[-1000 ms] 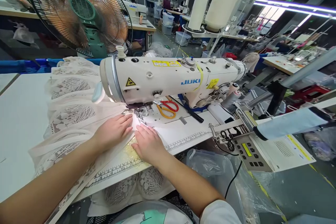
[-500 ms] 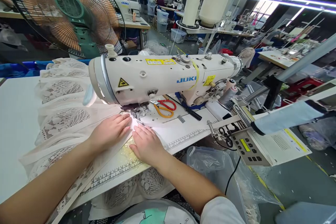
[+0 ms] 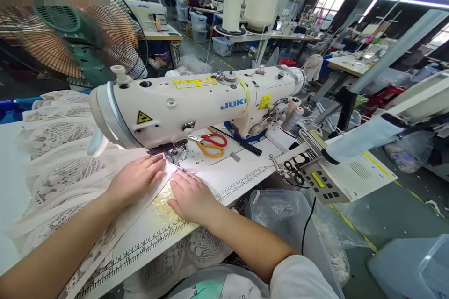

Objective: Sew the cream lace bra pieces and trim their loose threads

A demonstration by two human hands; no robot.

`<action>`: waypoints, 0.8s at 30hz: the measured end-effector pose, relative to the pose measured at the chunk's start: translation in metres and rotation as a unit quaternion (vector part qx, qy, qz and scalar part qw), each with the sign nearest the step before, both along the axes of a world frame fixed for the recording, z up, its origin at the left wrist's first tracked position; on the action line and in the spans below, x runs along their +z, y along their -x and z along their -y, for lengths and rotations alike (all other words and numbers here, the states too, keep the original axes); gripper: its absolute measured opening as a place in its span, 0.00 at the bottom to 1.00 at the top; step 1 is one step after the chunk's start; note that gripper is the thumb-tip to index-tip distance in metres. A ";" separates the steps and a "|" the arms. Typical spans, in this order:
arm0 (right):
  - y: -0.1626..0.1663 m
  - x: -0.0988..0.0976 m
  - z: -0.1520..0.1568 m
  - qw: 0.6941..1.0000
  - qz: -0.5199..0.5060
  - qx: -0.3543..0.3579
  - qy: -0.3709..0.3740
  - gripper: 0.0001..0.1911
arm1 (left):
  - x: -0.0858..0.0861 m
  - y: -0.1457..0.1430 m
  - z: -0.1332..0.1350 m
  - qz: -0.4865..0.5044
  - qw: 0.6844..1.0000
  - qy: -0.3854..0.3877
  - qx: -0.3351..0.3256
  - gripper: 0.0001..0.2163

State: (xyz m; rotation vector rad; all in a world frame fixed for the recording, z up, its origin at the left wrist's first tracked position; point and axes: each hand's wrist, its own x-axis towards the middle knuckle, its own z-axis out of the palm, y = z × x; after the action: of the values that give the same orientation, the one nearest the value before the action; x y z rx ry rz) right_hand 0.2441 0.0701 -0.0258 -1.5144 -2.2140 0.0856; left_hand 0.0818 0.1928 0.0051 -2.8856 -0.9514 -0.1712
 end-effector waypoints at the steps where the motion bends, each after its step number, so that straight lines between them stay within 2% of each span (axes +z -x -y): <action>1: 0.000 0.001 0.000 1.000 -0.001 0.000 0.001 0.23 | 0.000 0.000 -0.003 0.002 1.000 -0.003 -0.004 0.23; 7: 0.000 0.005 0.000 1.000 -0.004 -0.005 0.013 0.23 | 0.011 -0.002 -0.010 0.000 0.999 -0.008 -0.049 0.21; 13: -0.001 0.003 0.000 1.000 -0.002 -0.007 0.006 0.22 | 0.021 0.001 0.001 0.007 0.985 0.042 -0.168 0.17; 17: -0.001 0.003 0.000 1.000 -0.001 -0.012 0.005 0.22 | 0.015 0.005 -0.002 -0.004 0.982 0.037 -0.186 0.17; 24: -0.001 0.004 -0.001 1.000 0.000 -0.012 0.007 0.22 | 0.012 0.009 -0.023 -0.022 0.981 0.030 -0.190 0.19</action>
State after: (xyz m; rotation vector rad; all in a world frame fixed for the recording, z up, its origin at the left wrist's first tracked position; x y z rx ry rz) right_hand 0.2449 0.0708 -0.0214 -1.5477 -2.1988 0.0948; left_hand 0.0727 0.2154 0.0169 -3.0833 -0.3956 -0.1066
